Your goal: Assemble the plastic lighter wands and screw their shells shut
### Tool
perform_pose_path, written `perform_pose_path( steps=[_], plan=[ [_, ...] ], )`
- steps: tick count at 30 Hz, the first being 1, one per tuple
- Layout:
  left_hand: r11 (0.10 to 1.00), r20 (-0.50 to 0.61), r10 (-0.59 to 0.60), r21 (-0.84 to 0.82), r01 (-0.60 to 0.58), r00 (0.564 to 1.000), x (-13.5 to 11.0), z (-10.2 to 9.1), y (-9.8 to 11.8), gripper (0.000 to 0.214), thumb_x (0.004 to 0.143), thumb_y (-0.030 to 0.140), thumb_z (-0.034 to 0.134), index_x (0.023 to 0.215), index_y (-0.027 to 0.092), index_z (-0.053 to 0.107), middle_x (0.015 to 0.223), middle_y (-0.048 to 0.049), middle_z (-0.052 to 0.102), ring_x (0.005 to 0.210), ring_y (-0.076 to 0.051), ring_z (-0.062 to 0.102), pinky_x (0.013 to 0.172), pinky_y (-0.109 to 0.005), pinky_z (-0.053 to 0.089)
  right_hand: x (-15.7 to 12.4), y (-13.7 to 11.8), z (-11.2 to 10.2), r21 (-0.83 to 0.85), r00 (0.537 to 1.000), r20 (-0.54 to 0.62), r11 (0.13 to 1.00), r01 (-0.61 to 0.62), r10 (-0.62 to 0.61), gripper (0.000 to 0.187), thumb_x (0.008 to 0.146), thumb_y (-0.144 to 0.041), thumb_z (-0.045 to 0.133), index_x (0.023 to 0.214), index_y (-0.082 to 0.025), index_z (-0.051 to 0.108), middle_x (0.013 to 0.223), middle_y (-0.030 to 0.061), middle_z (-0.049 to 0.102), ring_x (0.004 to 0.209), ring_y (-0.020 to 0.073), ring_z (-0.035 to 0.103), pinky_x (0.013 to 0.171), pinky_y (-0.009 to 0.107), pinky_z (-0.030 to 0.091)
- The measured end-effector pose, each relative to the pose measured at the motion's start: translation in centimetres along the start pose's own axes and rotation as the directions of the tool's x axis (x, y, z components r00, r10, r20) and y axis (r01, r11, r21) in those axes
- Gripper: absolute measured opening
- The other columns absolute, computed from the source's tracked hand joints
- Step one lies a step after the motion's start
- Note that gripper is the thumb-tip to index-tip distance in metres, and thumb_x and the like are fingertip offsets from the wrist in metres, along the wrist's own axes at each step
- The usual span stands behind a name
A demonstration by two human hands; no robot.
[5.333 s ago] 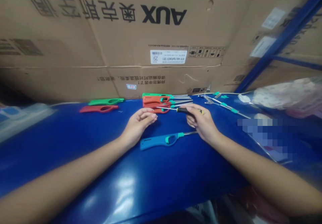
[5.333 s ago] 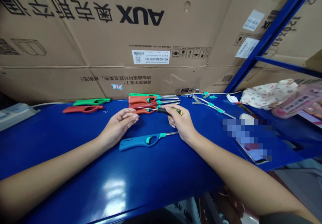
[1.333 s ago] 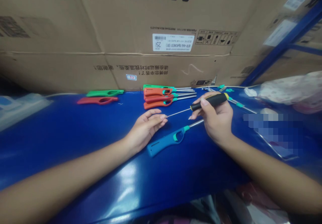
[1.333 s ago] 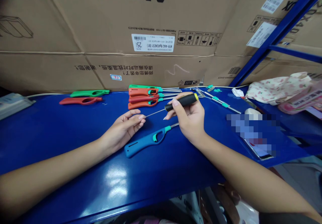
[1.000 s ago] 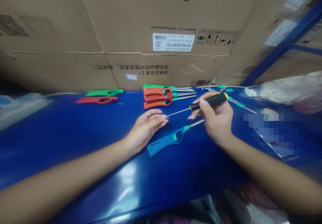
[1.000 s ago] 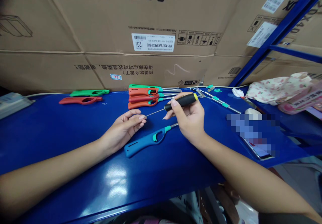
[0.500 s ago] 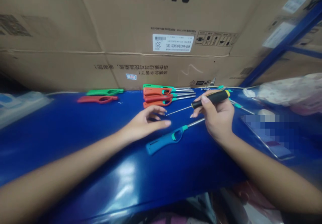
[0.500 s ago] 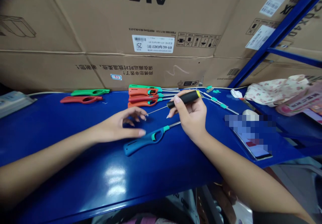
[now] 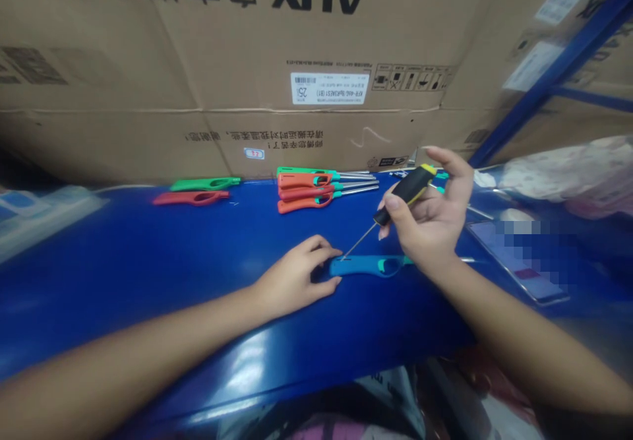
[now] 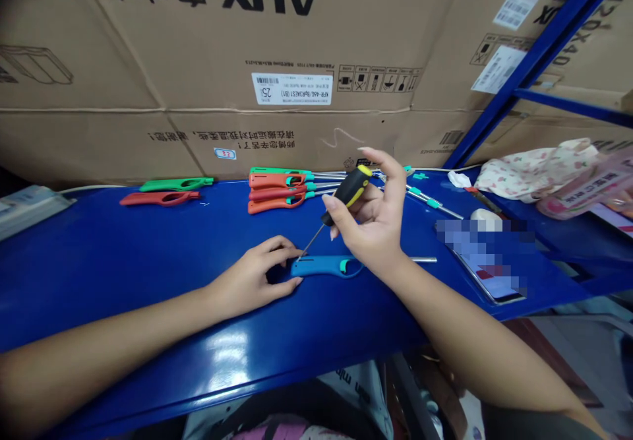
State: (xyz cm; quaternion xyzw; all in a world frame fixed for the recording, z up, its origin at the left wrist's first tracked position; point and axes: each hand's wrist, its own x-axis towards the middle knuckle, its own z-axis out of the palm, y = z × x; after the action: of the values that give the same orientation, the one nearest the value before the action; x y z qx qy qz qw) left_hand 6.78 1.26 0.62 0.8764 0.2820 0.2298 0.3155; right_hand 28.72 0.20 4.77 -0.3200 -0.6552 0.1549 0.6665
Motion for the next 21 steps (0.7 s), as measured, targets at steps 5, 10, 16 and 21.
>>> perform_pose_path(
  steps=[5,10,16,21],
  plan=[
    [0.997,0.008,0.079,-0.017,-0.078,0.997,-0.2,0.5,-0.6,0.031,0.089,0.029,0.069,0.118,0.021,0.067,0.111,-0.0076,0.062,0.102,-0.021,0.062,0.093,-0.034,0.052,-0.7,-0.3,0.6,0.015,0.998,0.048,0.999,0.033,-0.034,0.051,0.083,-0.025,0.079,0.125,-0.035,0.051,0.082,-0.0036,0.062,0.046,0.0094,0.060,0.034,0.020,0.051],
    [0.996,0.012,0.078,-0.041,-0.078,0.997,-0.2,0.3,-1.0,0.034,0.086,0.036,0.075,0.115,0.019,0.069,0.106,-0.0071,0.063,0.101,-0.021,0.062,0.093,-0.034,0.051,-1.6,-0.1,1.0,-0.052,0.994,0.086,0.996,0.075,-0.070,0.052,0.081,-0.026,0.080,0.124,-0.033,0.052,0.095,0.0011,0.065,0.059,0.0123,0.066,0.041,0.022,0.056],
    [0.996,0.010,0.063,-0.063,-0.063,0.998,-0.2,0.4,-1.1,0.038,0.084,0.040,0.076,0.114,0.018,0.069,0.106,-0.0079,0.063,0.100,-0.023,0.063,0.091,-0.036,0.052,-2.1,0.2,1.2,-0.073,0.977,0.139,0.982,0.175,-0.164,0.055,0.080,-0.023,0.080,0.126,-0.032,0.052,0.098,0.0030,0.064,0.063,0.0141,0.067,0.046,0.023,0.058],
    [0.995,0.004,0.066,-0.073,-0.066,0.998,-0.2,0.5,-1.3,0.035,0.084,0.040,0.076,0.112,0.019,0.069,0.104,-0.0072,0.064,0.098,-0.022,0.063,0.089,-0.035,0.052,-2.2,0.2,1.5,-0.106,0.968,0.139,0.968,0.227,-0.211,0.054,0.081,-0.024,0.079,0.127,-0.034,0.052,0.109,0.0054,0.062,0.065,0.0144,0.067,0.048,0.025,0.060]
  ],
)
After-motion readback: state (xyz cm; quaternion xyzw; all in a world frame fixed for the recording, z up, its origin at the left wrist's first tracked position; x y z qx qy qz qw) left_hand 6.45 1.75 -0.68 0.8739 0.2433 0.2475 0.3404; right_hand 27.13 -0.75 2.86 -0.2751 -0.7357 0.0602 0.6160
